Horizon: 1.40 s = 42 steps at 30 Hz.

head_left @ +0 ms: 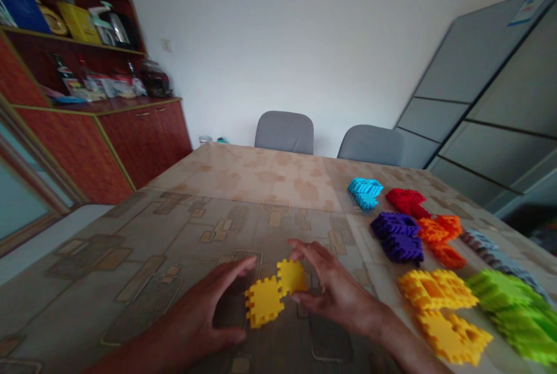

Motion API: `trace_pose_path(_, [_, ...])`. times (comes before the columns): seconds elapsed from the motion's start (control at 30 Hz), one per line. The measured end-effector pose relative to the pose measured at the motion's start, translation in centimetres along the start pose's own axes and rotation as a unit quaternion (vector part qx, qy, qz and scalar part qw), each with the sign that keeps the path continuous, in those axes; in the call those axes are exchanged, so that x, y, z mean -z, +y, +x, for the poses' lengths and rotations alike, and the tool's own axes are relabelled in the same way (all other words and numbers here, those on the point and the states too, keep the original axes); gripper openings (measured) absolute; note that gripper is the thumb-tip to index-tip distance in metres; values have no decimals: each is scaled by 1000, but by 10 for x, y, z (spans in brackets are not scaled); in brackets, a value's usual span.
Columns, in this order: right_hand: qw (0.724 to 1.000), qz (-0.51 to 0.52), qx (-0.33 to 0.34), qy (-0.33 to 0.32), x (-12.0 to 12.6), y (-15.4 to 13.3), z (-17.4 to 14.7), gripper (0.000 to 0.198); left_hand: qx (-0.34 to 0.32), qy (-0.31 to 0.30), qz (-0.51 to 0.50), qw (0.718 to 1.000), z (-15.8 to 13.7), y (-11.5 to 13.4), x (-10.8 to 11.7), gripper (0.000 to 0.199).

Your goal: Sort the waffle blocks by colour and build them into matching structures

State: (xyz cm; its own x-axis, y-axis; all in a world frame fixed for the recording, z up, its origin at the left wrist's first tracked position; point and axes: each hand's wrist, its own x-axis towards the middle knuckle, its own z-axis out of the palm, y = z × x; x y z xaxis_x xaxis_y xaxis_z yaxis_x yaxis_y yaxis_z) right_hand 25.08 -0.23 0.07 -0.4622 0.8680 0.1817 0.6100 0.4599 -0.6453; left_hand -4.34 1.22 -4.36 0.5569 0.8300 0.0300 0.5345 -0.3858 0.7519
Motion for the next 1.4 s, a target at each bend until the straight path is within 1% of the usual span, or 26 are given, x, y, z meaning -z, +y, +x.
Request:
trace_pose_path(0.13, [997, -6, 50, -63, -10, -26, 13, 86, 3, -5, 3, 1000, 1, -5, 4, 95])
trace_pose_path(0.2, [995, -10, 66, -79, -11, -32, 16, 85, 3, -6, 5, 1000, 1, -6, 6, 92])
trace_pose_path(0.27, [995, -19, 55, -82, -8, -33, 15, 84, 5, -8, -1, 1000, 2, -5, 6, 86])
trace_pose_path(0.4, [996, -18, -27, -88, -2, -26, -1, 78, 15, -26, -21, 999, 5, -1, 7, 71])
trace_pose_path(0.5, [994, 4, -53, -97, -4, -21, -11, 74, 20, -40, -21, 999, 7, -2, 7, 63])
trace_pose_path(0.57, [994, 9, -49, -93, -8, -19, -13, 72, 11, -40, -25, 999, 7, -3, 6, 57])
trace_pose_path(0.67, [997, 12, -19, -77, -14, -19, -13, 68, -6, -13, -45, 999, 7, -2, 4, 47])
trace_pose_path(0.77, [998, 13, 3, -69, -17, -21, -9, 65, -15, -5, -56, 998, 10, 4, -1, 46])
trace_pose_path(0.9, [997, 17, 8, -73, -16, -26, -6, 61, 0, 1, -50, 999, 15, 13, -6, 47])
trace_pose_path(1.0, [997, 20, 5, -73, -15, -27, -6, 61, 0, 3, -38, 999, 13, 17, -5, 49])
trace_pose_path(1.1, [997, 16, -6, -72, -13, -25, -9, 66, -16, 37, 8, 999, 8, 19, -2, 56])
trace_pose_path(1.17, [997, 3, -22, -73, -14, -22, -10, 75, -17, 68, 42, 997, 3, 20, -2, 67])
trace_pose_path(1.3, [993, -6, -61, -101, -19, -13, -7, 103, 0, 57, 90, 994, -2, 15, -17, 97])
trace_pose_path(1.37, [991, 11, -66, -118, -24, -8, -3, 112, 1, 61, 105, 993, 0, 9, -27, 105])
trace_pose_path(1.4, [990, 20, -66, -120, -26, -6, -1, 115, -1, 70, 110, 991, 0, 5, -31, 105])
